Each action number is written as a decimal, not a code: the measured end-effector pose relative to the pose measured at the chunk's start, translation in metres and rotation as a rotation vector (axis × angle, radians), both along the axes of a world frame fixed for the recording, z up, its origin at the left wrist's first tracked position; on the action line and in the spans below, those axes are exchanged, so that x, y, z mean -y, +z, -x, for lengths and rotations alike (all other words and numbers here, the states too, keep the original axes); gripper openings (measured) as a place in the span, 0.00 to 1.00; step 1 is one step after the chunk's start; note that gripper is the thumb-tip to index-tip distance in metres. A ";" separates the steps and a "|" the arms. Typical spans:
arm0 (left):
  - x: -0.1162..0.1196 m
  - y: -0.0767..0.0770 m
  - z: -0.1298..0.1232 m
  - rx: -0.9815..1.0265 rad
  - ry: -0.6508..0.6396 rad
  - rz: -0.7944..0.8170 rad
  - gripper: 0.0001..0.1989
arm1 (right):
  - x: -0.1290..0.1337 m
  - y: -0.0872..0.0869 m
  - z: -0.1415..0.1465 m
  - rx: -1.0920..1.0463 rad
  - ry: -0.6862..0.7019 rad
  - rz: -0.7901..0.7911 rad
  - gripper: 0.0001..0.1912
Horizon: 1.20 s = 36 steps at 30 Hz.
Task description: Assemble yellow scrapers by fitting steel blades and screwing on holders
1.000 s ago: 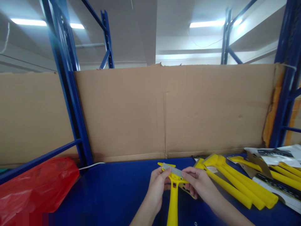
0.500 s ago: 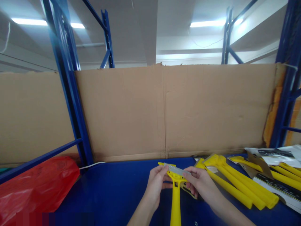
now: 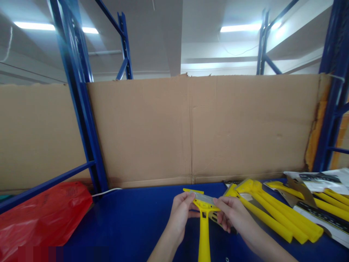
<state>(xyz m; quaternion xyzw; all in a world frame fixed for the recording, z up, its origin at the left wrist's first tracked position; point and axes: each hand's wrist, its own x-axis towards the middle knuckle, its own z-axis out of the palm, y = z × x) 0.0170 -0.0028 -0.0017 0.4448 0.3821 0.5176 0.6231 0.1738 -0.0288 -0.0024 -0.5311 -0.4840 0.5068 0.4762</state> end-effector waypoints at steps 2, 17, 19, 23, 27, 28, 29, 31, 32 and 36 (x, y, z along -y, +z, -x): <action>0.000 0.000 0.000 -0.014 0.000 -0.003 0.20 | 0.001 0.000 0.000 -0.007 -0.001 -0.007 0.19; -0.001 -0.001 -0.001 -0.098 -0.008 -0.041 0.22 | 0.004 0.004 -0.001 -0.075 -0.045 -0.005 0.15; -0.001 0.000 -0.002 -0.083 -0.001 -0.035 0.23 | 0.004 0.003 -0.001 -0.076 -0.055 -0.013 0.15; -0.001 0.002 -0.003 -0.053 0.028 -0.008 0.26 | 0.001 0.001 -0.001 -0.073 -0.074 -0.035 0.15; -0.002 0.002 -0.001 0.020 -0.001 -0.007 0.24 | 0.000 0.002 -0.002 -0.078 -0.087 -0.055 0.14; -0.002 0.002 -0.001 0.034 -0.011 -0.009 0.24 | 0.001 0.003 -0.003 -0.081 -0.091 -0.061 0.14; -0.002 0.001 0.000 0.044 -0.016 -0.009 0.23 | 0.001 0.004 -0.003 -0.086 -0.096 -0.065 0.14; -0.002 0.002 0.000 0.051 -0.008 -0.013 0.23 | 0.002 0.004 -0.004 -0.097 -0.104 -0.065 0.13; -0.001 0.002 -0.001 0.055 0.001 -0.015 0.23 | 0.002 0.004 -0.003 -0.104 -0.107 -0.061 0.14; 0.000 0.004 -0.001 0.087 0.030 -0.043 0.24 | 0.004 0.001 0.004 -0.134 -0.115 -0.029 0.16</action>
